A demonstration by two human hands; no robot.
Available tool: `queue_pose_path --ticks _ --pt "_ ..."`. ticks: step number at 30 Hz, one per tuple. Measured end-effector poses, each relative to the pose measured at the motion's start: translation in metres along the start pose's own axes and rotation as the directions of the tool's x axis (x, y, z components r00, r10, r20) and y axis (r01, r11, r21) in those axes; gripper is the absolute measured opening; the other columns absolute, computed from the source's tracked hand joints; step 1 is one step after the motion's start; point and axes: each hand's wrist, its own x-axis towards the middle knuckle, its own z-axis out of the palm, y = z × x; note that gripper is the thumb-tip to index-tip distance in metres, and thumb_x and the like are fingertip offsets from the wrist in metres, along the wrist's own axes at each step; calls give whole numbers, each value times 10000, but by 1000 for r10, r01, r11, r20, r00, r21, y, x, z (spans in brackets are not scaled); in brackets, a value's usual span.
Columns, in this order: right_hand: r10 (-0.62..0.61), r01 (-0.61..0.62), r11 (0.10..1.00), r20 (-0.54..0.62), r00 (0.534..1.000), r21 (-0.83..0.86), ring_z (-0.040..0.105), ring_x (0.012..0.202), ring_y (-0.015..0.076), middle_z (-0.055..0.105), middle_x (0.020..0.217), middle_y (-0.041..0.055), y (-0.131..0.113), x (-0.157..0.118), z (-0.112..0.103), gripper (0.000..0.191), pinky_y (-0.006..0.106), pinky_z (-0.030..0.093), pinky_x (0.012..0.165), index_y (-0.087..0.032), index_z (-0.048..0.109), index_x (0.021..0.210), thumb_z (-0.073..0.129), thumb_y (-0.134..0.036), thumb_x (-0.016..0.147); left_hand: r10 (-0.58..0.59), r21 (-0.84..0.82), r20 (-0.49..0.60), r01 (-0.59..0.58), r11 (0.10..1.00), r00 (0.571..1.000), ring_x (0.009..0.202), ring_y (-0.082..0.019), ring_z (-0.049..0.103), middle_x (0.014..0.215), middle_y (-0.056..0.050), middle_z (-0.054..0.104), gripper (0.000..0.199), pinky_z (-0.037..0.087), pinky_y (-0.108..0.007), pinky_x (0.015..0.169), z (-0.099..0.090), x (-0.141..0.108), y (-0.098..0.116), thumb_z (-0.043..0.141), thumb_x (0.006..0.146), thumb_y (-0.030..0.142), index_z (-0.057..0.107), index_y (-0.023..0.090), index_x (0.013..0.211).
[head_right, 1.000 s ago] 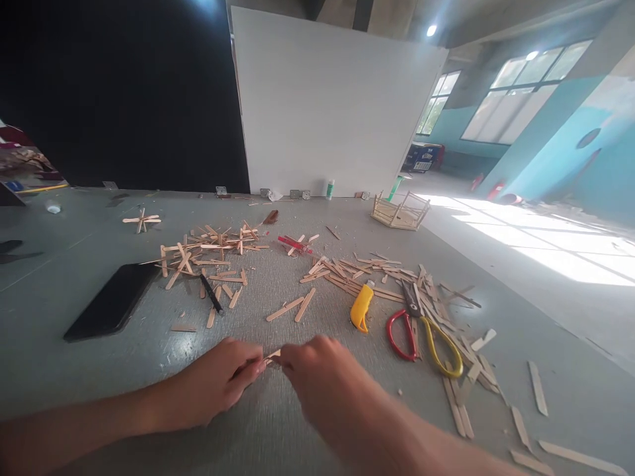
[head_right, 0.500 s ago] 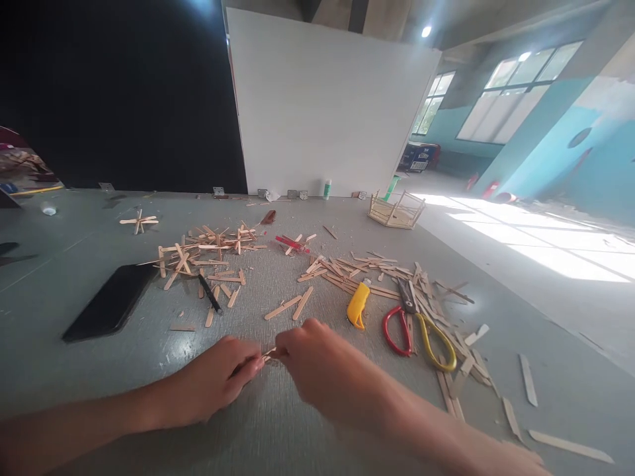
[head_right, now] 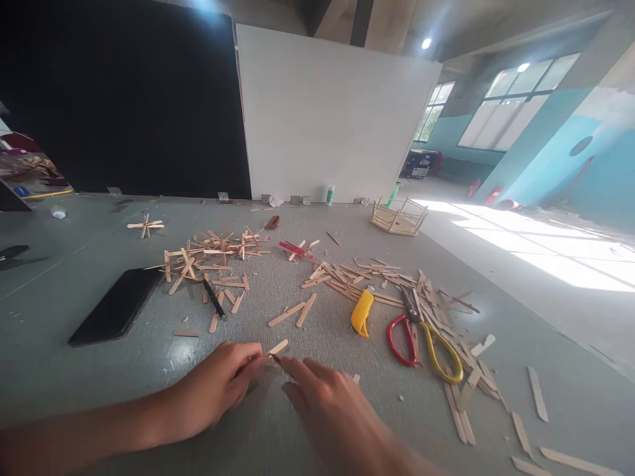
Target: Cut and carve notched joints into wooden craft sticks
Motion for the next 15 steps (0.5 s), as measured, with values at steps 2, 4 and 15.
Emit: queue_pose_path --ticks 2,4,15 --pt "-51 55 997 -72 996 53 731 764 154 742 994 69 1 -5 3 392 232 575 657 -227 524 1411 400 -160 1045 55 50 -115 -49 998 992 512 -109 426 601 77 449 335 295 -241 501 -1 -3 5 318 1080 363 413 227 789" --pt "-90 103 992 -170 981 68 720 762 144 725 1005 74 1 -10 7 431 225 573 649 -208 419 1480 372 -146 1057 223 180 -248 -182 967 943 497 -104 407 602 85 455 282 298 -249 494 -4 -9 13 337 1086 286 446 220 834" --pt "-346 328 938 -408 845 -116 741 696 180 744 769 45 -6 -12 1 256 222 566 597 -162 591 1269 447 -195 1060 911 882 -173 -353 313 375 421 -95 546 557 53 594 185 475 -242 401 -15 -38 44 511 1019 95 678 82 941"
